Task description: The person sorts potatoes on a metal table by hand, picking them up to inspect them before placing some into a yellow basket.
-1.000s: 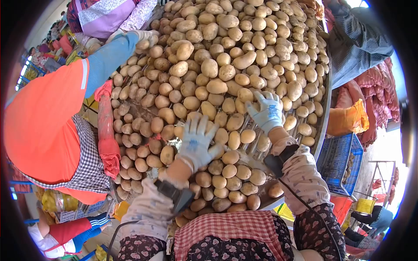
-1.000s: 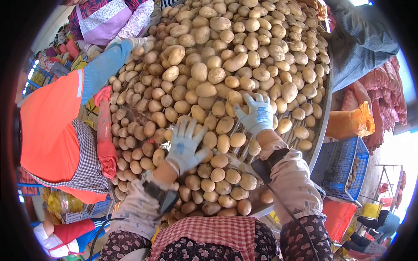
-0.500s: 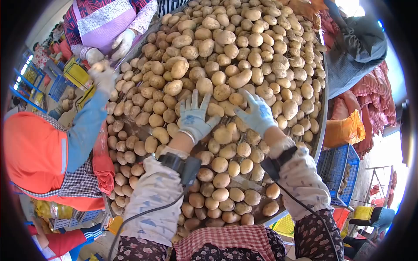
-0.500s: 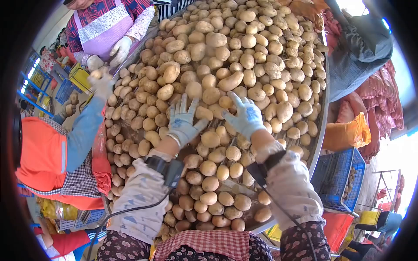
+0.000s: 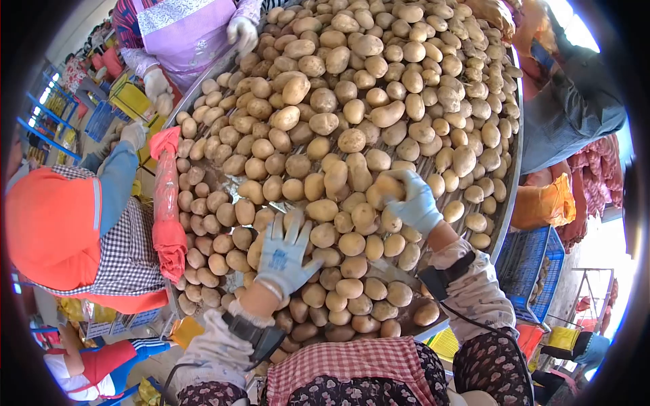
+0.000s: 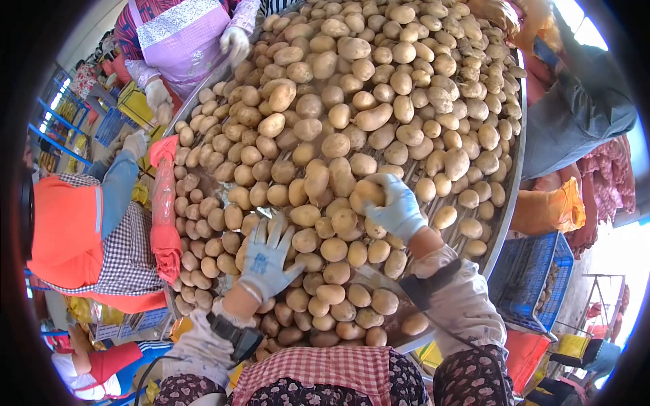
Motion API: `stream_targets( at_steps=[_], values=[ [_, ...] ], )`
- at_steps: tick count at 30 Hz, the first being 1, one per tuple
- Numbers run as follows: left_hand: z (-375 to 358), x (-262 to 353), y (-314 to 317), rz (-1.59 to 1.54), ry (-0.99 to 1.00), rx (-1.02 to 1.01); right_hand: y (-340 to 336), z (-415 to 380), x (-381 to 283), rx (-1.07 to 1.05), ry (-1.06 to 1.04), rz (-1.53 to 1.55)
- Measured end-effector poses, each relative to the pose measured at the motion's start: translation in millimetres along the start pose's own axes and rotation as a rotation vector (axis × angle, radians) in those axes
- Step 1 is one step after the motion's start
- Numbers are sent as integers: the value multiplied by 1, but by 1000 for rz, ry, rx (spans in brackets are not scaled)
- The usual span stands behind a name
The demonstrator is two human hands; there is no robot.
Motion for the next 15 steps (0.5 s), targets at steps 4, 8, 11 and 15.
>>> stream_targets(
  at_steps=[4,8,11,15],
  values=[
    [-33,-2,-21,63,64,177,-11,-37,57,250,526,1419],
    [22,-29,-52,-266,-188,86,-22,-45,122,278,736,675],
    [84,1,-75,-194,153,419,-5,-36,86,-41,631,-93],
    [129,12,6,57,115,291,26,-34,88,-257,550,255]
  ],
)
Point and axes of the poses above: each hand's wrist, its own z-axis towards the middle knuckle, its own y-axis out of the palm, x = y × z, the point moved 10 cm from there along z, towards the middle knuckle, and after that the axes turned 8 degrees about -z, right-handed, at the moved point
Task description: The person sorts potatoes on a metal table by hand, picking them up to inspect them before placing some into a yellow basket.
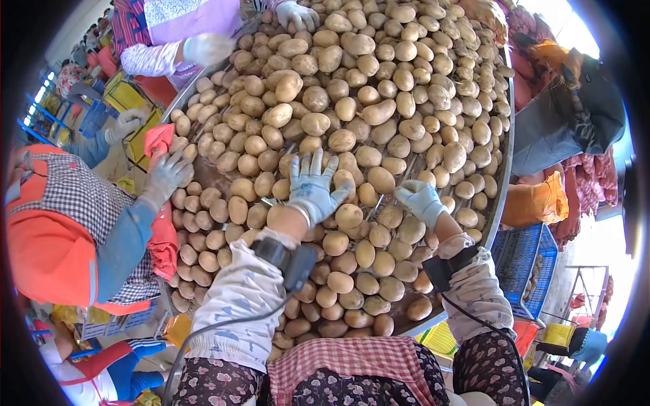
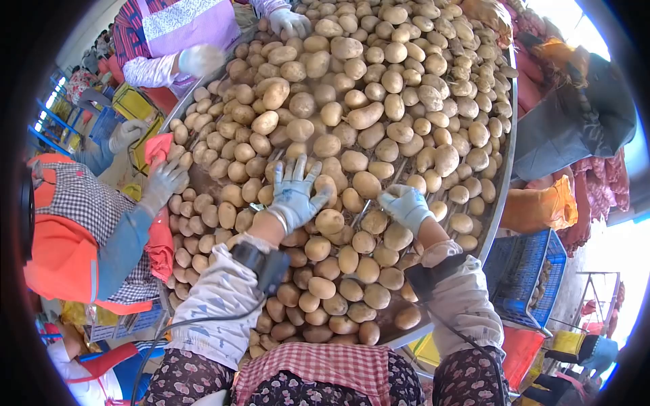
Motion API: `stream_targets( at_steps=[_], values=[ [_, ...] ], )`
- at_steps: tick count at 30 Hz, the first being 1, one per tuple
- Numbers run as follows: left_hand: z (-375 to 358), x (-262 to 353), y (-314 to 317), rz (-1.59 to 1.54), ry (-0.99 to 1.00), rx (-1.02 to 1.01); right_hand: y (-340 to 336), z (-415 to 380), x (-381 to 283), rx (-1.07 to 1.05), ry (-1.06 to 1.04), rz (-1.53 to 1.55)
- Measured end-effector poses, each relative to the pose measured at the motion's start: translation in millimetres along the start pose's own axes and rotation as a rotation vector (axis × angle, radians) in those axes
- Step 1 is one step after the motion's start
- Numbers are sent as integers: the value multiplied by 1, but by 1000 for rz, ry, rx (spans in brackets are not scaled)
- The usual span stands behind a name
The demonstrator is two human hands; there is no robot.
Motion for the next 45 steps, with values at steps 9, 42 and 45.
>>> stream_targets(
  at_steps=[9,42,45],
  values=[
    [-113,23,-39,-76,36,-230,-1,16,-89,-106,23,-637],
    [-37,76,-23,-1622,-467,-120,39,-107,-51,-248,-35,1937],
    [-53,92,-45,-1127,-82,113,46,-126,-54,-149,0,2003]
  ],
)
Point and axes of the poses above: each hand's wrist, its own z-axis towards the middle knuckle, its own y-axis out of the palm, x = y × z, the point moved 10 cm from there along z, towards the middle knuckle, and after that the axes turned 8 degrees about -z, right-handed, at the moved point
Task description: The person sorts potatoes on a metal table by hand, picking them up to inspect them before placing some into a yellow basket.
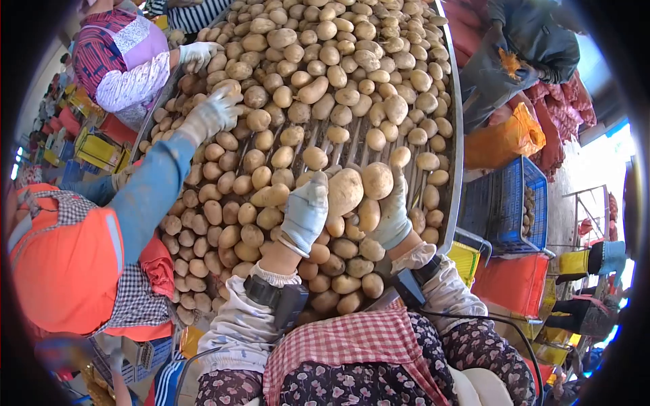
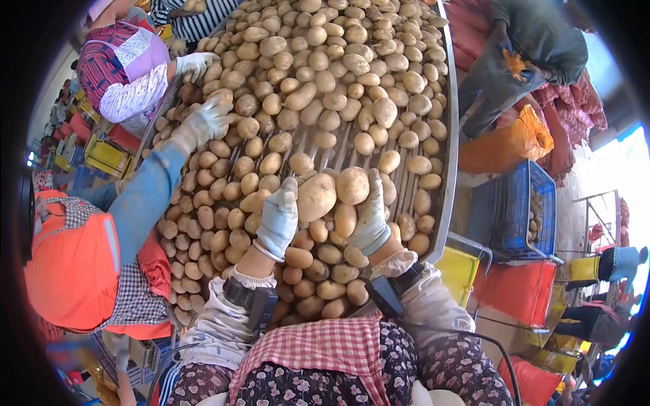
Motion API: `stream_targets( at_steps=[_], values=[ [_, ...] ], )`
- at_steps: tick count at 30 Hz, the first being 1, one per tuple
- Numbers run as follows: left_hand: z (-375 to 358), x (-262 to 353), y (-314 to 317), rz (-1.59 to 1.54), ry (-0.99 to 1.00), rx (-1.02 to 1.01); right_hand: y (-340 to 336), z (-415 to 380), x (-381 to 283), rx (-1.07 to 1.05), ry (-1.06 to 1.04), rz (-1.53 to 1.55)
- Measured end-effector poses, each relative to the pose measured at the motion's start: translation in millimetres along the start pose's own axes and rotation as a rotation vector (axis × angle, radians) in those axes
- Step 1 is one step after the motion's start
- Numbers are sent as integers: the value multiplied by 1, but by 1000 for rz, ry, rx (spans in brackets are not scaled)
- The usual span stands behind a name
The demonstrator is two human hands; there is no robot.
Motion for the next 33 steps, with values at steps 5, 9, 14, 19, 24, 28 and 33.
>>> stream_targets(
  at_steps=[5,9,14,19,24,28,33],
  values=[
    [-31,30,-1,297,8,-119,9,-31,17,-92,80,201],
    [-72,52,-1,662,191,-190,6,-65,19,-103,129,317],
    [-104,-33,-7,995,189,-238,-101,-116,-38,166,-73,210],
    [-91,-41,-14,920,203,-164,-147,-227,-130,231,-313,-49],
    [-91,-43,-15,903,188,-168,-289,-279,-130,517,-267,-208],
    [-97,-32,-14,830,214,-159,-400,-302,-103,1082,89,-627],
    [-135,0,27,1116,335,-312,-283,-289,-112,708,-120,-55]
  ],
)
Point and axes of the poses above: each hand's wrist, its own z-axis towards the middle knuckle, its own y-axis out of the palm, x = y × z, the point moved 10 cm from there along z, towards the middle knuckle, and after that the axes turned 8 degrees about -z, right-handed, at the moved point
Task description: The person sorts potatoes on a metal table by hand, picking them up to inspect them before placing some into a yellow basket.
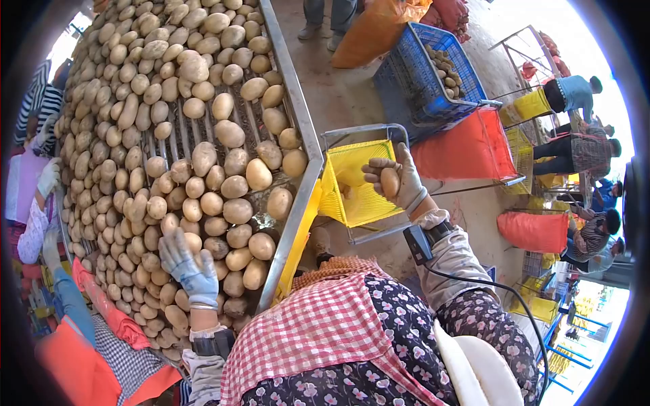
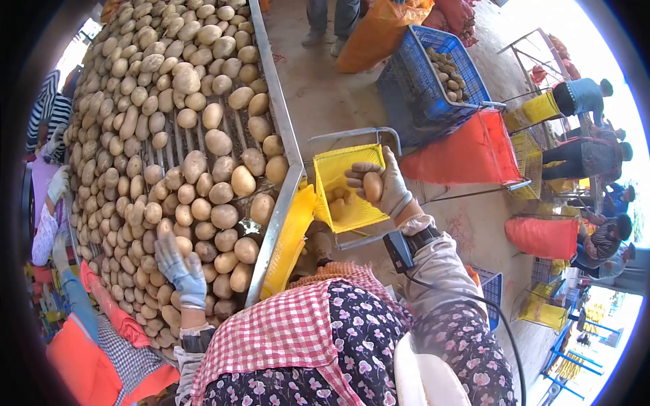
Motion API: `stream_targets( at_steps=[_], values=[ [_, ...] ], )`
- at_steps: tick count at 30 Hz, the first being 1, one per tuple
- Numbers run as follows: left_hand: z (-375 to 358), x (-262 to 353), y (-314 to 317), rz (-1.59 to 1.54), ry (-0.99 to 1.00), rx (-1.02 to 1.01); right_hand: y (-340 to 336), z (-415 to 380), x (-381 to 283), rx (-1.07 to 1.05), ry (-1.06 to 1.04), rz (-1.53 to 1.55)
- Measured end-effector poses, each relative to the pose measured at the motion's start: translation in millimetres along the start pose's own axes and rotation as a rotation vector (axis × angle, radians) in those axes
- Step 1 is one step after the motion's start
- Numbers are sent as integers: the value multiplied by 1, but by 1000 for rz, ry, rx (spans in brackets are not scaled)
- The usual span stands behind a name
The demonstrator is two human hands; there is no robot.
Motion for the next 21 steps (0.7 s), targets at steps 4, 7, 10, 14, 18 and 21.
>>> stream_targets(
  at_steps=[4,7,10,14,18,21],
  values=[
    [14,-47,6,-91,-212,178,16,-3,22,-128,83,19],
    [26,-68,16,-119,-390,149,-19,0,39,-151,185,-3],
    [28,-71,16,-167,-421,140,-70,-9,-1,-129,137,-7],
    [27,-69,16,-162,-419,145,-195,-70,-178,33,-712,509],
    [14,-46,11,-188,-427,132,-209,-60,-212,-100,-712,609],
    [-7,8,-1,-169,-223,79,-71,-55,-156,378,-760,-228]
  ],
)
Point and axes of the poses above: each hand's wrist, its own z-axis towards the middle knuckle, its own y-axis out of the palm, x = y × z, the point moved 10 cm from there along z, towards the middle knuckle, and after that the axes turned 8 degrees about -z, right-handed, at the moved point
